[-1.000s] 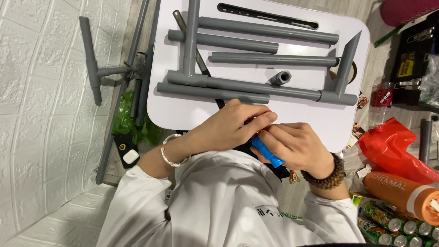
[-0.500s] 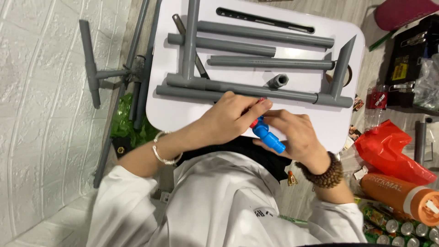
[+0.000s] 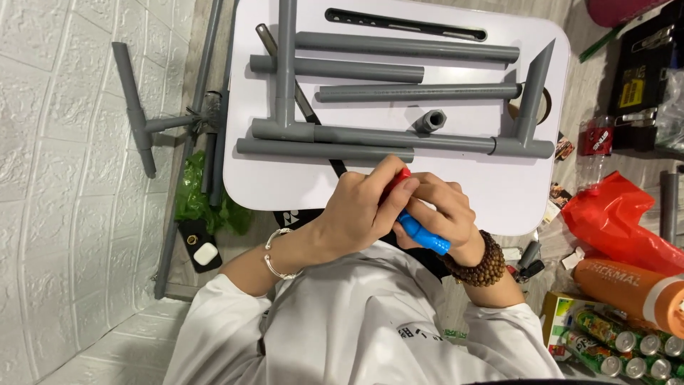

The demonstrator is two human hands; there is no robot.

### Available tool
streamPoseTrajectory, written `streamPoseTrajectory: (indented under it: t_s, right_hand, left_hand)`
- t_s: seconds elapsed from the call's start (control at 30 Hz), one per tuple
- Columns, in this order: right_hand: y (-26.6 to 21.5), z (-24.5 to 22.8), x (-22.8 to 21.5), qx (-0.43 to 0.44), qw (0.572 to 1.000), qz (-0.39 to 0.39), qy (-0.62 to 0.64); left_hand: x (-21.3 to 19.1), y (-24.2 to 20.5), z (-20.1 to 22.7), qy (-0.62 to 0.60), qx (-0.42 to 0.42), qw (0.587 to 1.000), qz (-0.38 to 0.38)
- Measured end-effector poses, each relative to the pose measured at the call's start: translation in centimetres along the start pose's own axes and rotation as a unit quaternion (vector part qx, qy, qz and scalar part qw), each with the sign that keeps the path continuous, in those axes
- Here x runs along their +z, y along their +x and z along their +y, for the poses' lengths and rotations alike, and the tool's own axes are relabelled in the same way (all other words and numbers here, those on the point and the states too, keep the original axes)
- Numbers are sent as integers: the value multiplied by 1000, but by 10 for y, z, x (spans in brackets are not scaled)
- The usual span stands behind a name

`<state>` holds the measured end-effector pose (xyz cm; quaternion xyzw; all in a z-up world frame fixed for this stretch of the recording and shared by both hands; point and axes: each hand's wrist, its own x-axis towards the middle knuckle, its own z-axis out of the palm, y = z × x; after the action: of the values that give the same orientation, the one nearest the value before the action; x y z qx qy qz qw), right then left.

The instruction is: Assembling a PVC pipe structure by connecting various pipe segments and a plastic valve on a small table.

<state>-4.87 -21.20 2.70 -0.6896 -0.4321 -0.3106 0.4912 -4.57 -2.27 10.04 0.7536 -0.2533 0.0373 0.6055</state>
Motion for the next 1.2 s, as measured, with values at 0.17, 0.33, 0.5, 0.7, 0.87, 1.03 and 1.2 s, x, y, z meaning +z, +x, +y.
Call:
streamPoseTrajectory:
  t_s: [0.17, 0.33, 0.5, 0.7, 0.87, 1.03, 1.2]
  right_hand:
    - [22, -6, -1, -28, 1000, 3, 6]
    - [21, -8, -2, -34, 999, 11, -2]
    - [32, -14, 1, -1, 999, 51, 13]
    - [12, -17, 4, 80, 990, 89, 72]
    - [-4, -20, 7, 154, 975, 106, 120]
    - [5, -24, 9, 186, 969, 107, 119]
    - [12, -24, 11, 220, 958, 103, 152]
  left_hand:
    - [4, -1, -6, -7, 5, 1000, 12]
    - [9, -4, -7, -10, 9, 1000, 16]
    - [15, -3, -8, -37, 47, 997, 58]
    - [17, -5, -23, 10, 163, 984, 69]
    - [13, 4, -25, 25, 270, 959, 80]
    - [16, 1, -34, 48, 295, 950, 87]
    - [15, -1, -35, 19, 254, 964, 78]
